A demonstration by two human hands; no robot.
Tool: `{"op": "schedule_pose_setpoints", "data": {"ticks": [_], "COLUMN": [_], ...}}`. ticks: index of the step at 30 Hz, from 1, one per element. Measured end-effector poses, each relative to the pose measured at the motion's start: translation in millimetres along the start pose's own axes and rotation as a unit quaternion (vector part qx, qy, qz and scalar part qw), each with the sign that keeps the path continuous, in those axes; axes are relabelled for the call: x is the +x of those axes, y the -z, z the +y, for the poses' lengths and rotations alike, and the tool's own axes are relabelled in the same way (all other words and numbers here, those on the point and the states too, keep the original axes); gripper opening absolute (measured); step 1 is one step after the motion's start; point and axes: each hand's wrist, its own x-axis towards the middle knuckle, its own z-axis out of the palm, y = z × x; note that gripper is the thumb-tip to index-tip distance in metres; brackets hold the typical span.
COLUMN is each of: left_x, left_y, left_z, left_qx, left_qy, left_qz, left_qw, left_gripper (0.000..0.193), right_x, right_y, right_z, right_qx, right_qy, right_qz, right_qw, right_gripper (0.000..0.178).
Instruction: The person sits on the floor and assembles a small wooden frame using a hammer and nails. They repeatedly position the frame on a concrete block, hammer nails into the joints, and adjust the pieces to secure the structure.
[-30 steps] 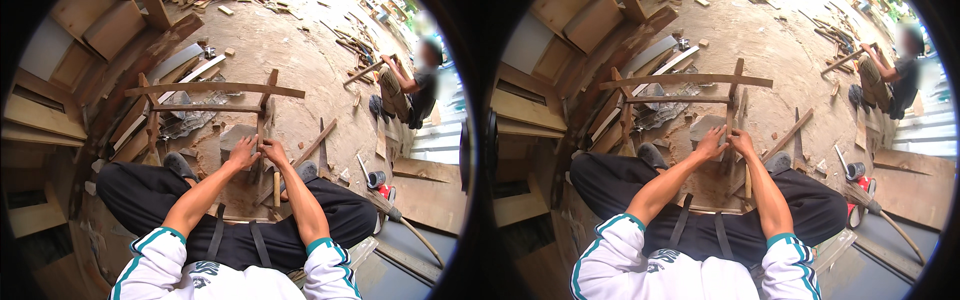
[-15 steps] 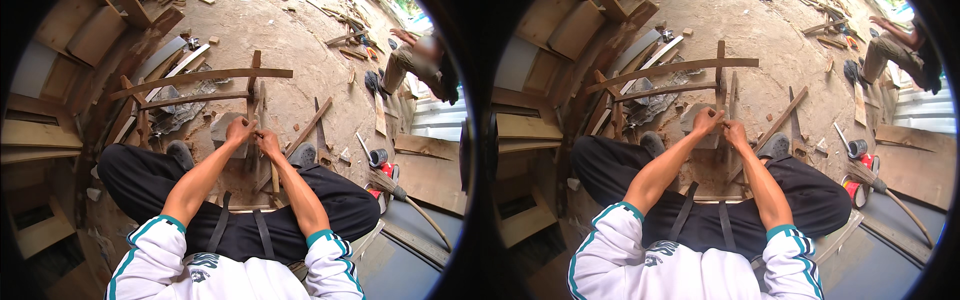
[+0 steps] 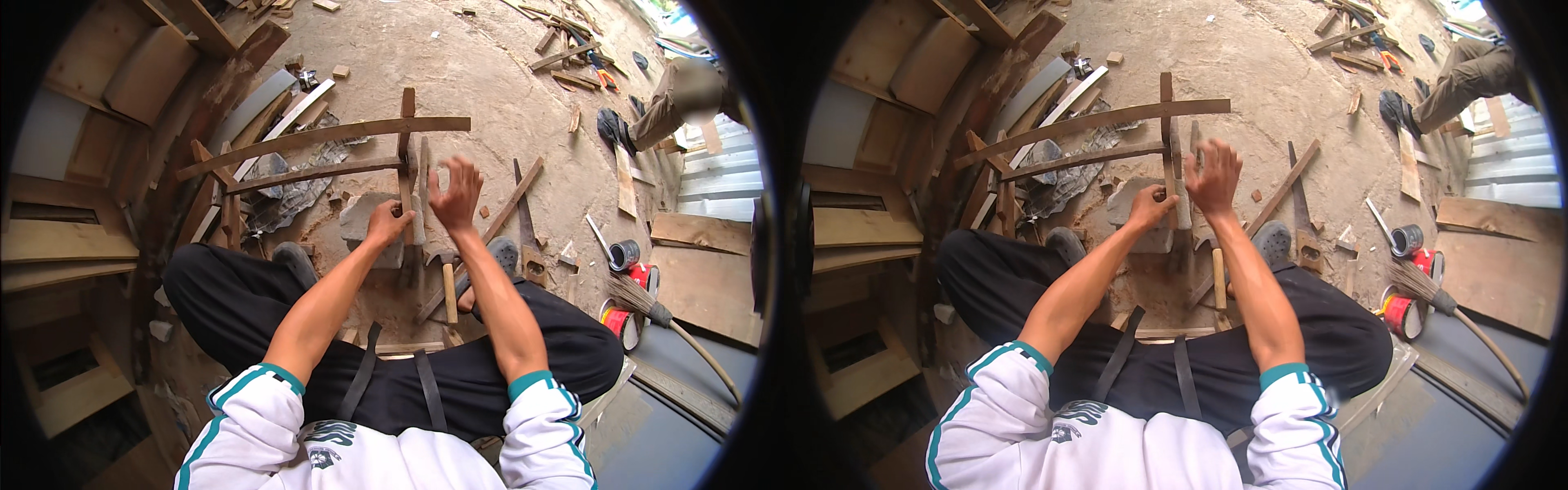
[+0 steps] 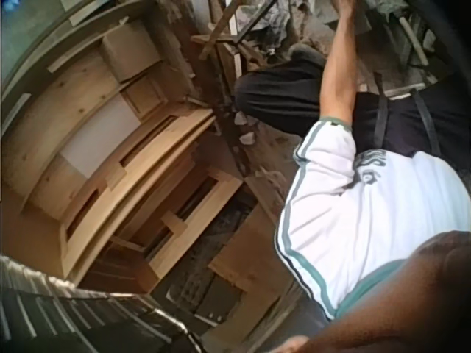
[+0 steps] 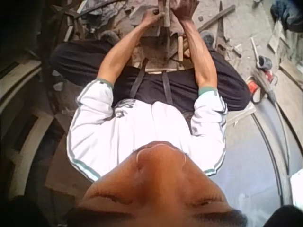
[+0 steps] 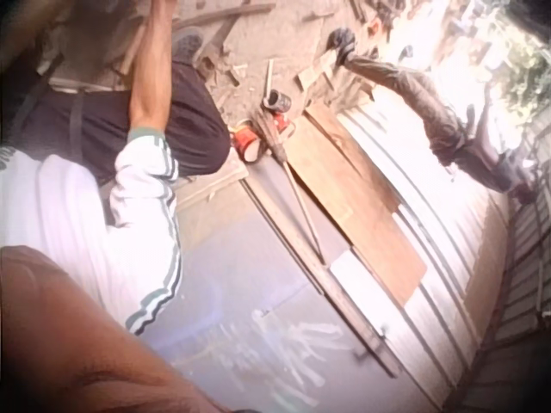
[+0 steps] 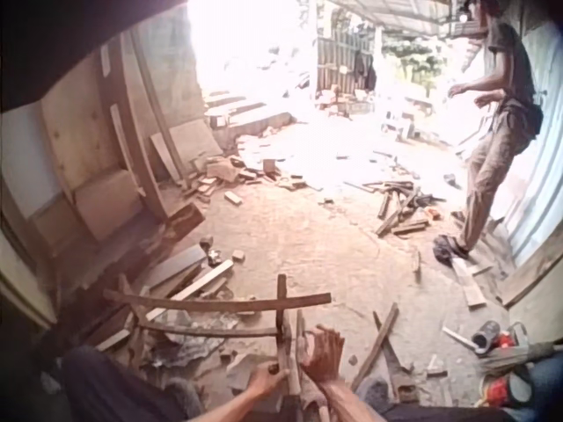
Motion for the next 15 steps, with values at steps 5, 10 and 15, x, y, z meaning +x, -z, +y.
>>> {"op": "schedule_pose_setpoints", "data": {"ticks": [5, 10, 15], "left_x": [-2, 0, -2], "left_y": [-6, -1, -3], "left_z": [6, -5, 10], "left_qx": [-0.01, 0.028, 0.027], "left_qy": [-0.012, -0.037, -0.018], "left_qz": [-0.006, 0.008, -0.013], "left_qw": [1.0, 0.999, 0.999], "left_gripper": [0.044, 0.047, 0.052], "right_x": [112, 96, -24], "right_y": [2, -6, -52], "right_z": [6, 13, 56], "right_qx": [-0.177, -0.051, 0.081], "right_qy": [0.098, 0.148, -0.29], "right_qz": [-0.134, -0.041, 0.006], "right_qw": [0.97, 0.987, 0.954], "right_gripper": [0.076, 0.075, 0.049]}}
